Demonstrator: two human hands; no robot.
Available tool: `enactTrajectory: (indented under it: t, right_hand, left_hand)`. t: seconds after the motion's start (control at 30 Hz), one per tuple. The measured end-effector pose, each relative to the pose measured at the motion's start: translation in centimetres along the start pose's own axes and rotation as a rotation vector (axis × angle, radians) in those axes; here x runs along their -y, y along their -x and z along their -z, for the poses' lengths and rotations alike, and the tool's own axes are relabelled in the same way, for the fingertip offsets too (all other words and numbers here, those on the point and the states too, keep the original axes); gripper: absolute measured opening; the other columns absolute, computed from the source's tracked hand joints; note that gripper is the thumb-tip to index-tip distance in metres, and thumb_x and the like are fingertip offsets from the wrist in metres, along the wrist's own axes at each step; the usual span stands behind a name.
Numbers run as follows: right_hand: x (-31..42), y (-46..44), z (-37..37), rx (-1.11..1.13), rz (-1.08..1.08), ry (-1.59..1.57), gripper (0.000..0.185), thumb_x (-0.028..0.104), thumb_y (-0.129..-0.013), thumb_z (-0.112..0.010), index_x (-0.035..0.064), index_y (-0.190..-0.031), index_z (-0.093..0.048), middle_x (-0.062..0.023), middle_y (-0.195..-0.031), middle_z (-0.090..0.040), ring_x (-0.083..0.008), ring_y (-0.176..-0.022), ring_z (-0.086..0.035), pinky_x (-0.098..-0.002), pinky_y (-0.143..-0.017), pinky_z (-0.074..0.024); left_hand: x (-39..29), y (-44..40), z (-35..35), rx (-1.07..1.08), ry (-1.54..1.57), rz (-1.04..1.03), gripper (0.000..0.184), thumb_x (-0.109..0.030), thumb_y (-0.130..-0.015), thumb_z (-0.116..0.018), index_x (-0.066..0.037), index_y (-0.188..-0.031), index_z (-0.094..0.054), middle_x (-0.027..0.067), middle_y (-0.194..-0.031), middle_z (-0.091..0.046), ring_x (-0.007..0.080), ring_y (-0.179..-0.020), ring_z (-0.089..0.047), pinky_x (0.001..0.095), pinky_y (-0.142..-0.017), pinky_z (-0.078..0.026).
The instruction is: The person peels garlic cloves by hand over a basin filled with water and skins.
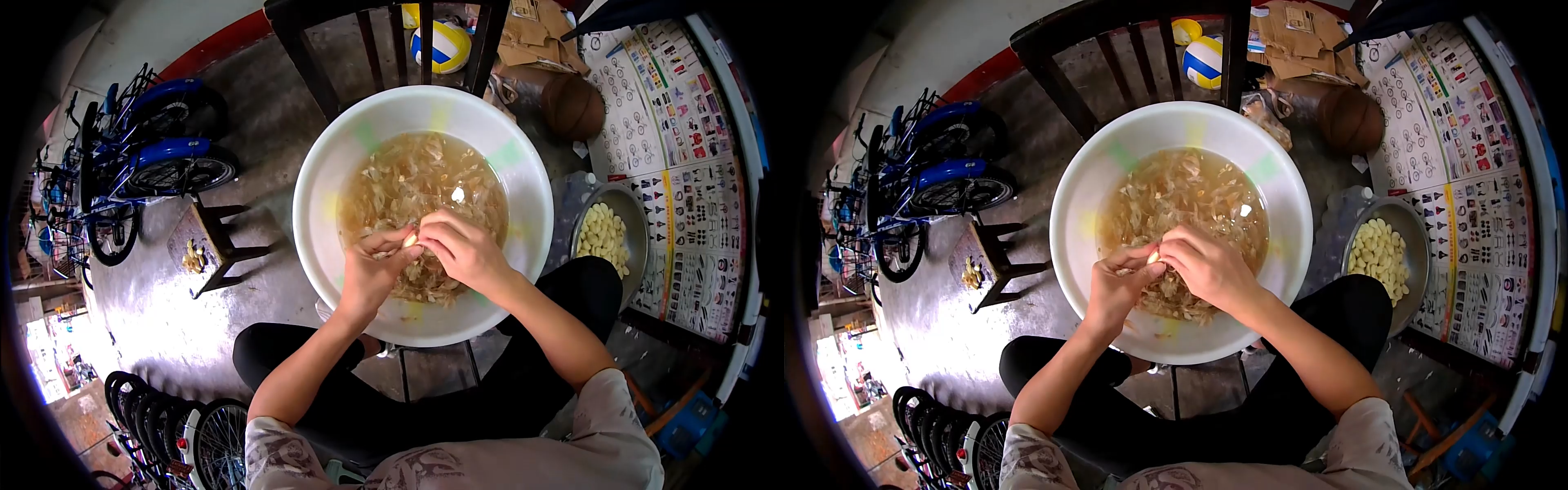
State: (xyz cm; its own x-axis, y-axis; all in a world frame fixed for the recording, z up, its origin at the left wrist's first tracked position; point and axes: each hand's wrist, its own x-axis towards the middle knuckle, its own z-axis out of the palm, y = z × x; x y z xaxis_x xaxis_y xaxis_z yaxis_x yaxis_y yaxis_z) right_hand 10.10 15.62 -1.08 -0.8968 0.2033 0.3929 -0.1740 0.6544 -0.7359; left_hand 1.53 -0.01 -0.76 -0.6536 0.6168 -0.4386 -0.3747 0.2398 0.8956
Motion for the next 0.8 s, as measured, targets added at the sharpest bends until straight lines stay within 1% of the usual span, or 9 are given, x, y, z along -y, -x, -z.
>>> enactTrajectory:
  t: [0.07, 0.27, 0.33, 0.47, 0.6, 0.67, 0.7, 0.77, 0.8]
  right_hand:
    - [-0.1, 0.1, -0.2, -0.047, 0.001, -0.037, 0.011, 0.001, -0.081, -0.069, 0.003, -0.09, -0.064, -0.0056, -0.089, -0.063, -0.0242, -0.076, -0.066, -0.0342, -0.062, -0.0537]
    - [-0.9, 0.2, 0.2, -0.031, 0.136, 0.038, 0.016, -0.001, -0.079, -0.068, 0.0038, -0.093, -0.063, -0.0053, -0.089, -0.063, -0.0227, -0.076, -0.066, -0.0329, -0.063, -0.055]
    - [-0.9, 0.1, 0.5, 0.041, 0.191, 0.179, 0.016, 0.001, -0.079, -0.065, 0.0056, -0.093, -0.063, -0.0045, -0.089, -0.061, -0.0207, -0.078, -0.065, -0.0317, -0.063, -0.0546]
    - [-0.5, -0.1, 0.6, 0.135, 0.192, 0.224, 0.014, 0.005, -0.079, -0.064, 0.0058, -0.093, -0.063, -0.0039, -0.09, -0.058, -0.0199, -0.083, -0.064, -0.0325, -0.066, -0.0544]
    - [-0.4, 0.1, 0.2, 0.173, 0.192, 0.246, 0.013, 0.006, -0.082, -0.062, 0.0041, -0.094, -0.06, -0.0057, -0.092, -0.055, -0.0232, -0.086, -0.061, -0.0361, -0.07, -0.0532]
    - [-0.6, 0.3, -0.1, 0.169, 0.156, 0.221, 0.012, 0.006, -0.083, -0.061, 0.0034, -0.095, -0.058, -0.0067, -0.092, -0.055, -0.0247, -0.086, -0.061, -0.0374, -0.07, -0.0526]
    - [-0.8, 0.2, -0.1, 0.152, 0.139, 0.188, 0.012, 0.005, -0.084, -0.061, 0.0028, -0.096, -0.057, -0.0077, -0.092, -0.054, -0.026, -0.085, -0.06, -0.0378, -0.069, -0.0519]
    - [-0.9, 0.0, -0.1, 0.135, 0.123, 0.154, 0.013, 0.004, -0.085, -0.06, 0.0022, -0.096, -0.055, -0.0087, -0.092, -0.054, -0.0272, -0.085, -0.06, -0.0382, -0.067, -0.0512]
    - [-1.0, -0.1, 0.1, 0.129, 0.103, 0.142, 0.013, 0.002, -0.085, -0.061, 0.0017, -0.096, -0.055, -0.0092, -0.092, -0.054, -0.0279, -0.084, -0.06, -0.0385, -0.067, -0.0508]
  left_hand:
    - [-0.2, 0.0, -0.1, -0.033, 0.027, -0.024, 0.033, 0.003, -0.086, -0.072, 0.005, -0.118, -0.065, 0.0131, -0.108, -0.071, 0.0129, -0.096, -0.065, 0.0272, -0.086, -0.056]
    - [-0.2, 0.0, -0.1, -0.024, 0.039, -0.012, 0.03, 0.004, -0.085, -0.072, 0.007, -0.114, -0.065, 0.013, -0.107, -0.07, 0.0133, -0.096, -0.066, 0.0274, -0.086, -0.056]
    - [-0.1, -0.1, 0.1, -0.019, 0.042, 0.007, 0.03, 0.004, -0.085, -0.072, 0.007, -0.114, -0.065, 0.0132, -0.108, -0.07, 0.0134, -0.096, -0.066, 0.0276, -0.086, -0.056]
    - [-0.2, 0.1, 0.1, -0.008, 0.036, 0.033, 0.03, 0.003, -0.086, -0.072, 0.006, -0.114, -0.065, 0.0132, -0.11, -0.069, 0.0137, -0.096, -0.066, 0.028, -0.084, -0.055]
    - [-0.1, 0.1, 0.0, -0.016, 0.088, 0.052, 0.031, 0.003, -0.086, -0.072, 0.007, -0.115, -0.064, 0.0138, -0.111, -0.069, 0.0155, -0.098, -0.066, 0.0291, -0.088, -0.054]
    - [0.0, 0.1, -0.4, -0.046, 0.198, 0.053, 0.026, 0.001, -0.086, -0.073, 0.006, -0.111, -0.066, 0.009, -0.102, -0.071, 0.0111, -0.09, -0.064, 0.0259, -0.082, -0.054]
    - [-0.4, 0.2, -0.4, -0.046, 0.199, 0.053, 0.026, 0.001, -0.086, -0.073, 0.006, -0.111, -0.066, 0.009, -0.102, -0.071, 0.0111, -0.09, -0.064, 0.0259, -0.082, -0.054]
    - [-1.7, 0.6, -0.6, -0.04, 0.217, 0.177, 0.031, -0.006, -0.089, -0.072, 0.004, -0.117, -0.064, 0.0076, -0.102, -0.07, 0.0092, -0.085, -0.063, 0.0226, -0.07, -0.052]
    - [-1.7, 0.5, -0.3, -0.039, 0.217, 0.177, 0.031, -0.006, -0.089, -0.072, 0.004, -0.117, -0.064, 0.0076, -0.102, -0.07, 0.0092, -0.085, -0.063, 0.0226, -0.07, -0.052]
